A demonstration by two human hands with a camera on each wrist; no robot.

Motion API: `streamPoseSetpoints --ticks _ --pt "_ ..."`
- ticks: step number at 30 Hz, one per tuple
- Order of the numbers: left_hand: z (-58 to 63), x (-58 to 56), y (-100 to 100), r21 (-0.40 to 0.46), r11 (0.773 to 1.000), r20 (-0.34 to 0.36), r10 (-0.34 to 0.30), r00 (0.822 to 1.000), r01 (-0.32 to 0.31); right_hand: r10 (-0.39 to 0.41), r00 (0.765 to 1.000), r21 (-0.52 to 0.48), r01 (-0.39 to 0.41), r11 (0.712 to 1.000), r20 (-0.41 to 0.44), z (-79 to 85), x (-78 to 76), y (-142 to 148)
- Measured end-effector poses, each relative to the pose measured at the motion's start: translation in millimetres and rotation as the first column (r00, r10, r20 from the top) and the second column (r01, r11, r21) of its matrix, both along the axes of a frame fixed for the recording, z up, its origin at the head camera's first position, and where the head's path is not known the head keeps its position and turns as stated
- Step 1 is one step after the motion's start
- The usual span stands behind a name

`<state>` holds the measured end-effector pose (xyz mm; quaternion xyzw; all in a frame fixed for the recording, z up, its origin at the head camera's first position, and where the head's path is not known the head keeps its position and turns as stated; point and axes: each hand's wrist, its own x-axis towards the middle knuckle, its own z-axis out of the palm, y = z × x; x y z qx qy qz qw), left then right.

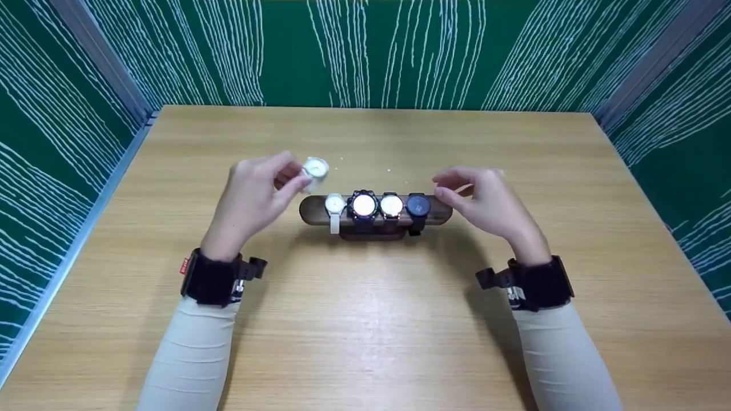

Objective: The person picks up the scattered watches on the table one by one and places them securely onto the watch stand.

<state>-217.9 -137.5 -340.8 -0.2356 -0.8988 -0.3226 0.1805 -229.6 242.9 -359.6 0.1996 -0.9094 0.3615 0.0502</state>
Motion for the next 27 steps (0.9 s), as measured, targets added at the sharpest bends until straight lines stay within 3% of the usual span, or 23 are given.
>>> streamPoseSetpoints --ticks 6,15,27 --pt "-5.8 -6.1 -7 -0.075 0.994 0.038 0.087 0.995 -0.084 -0.043 0.994 0.056 0.038 0.998 0.097 -6.7 -4.6 6" --pt "-11.3 -5.0 -8 -0.145 0.988 0.13 0.068 0.989 -0.049 -0.025 0.953 0.156 -0.024 0.987 0.303 -11.9 -5.6 9" --pt "-11.4 -4.4 -4 -0.216 0.976 0.231 0.084 0.969 -0.033 0.004 0.95 0.188 -0.066 0.98 0.314 -9.4 -4.7 8"
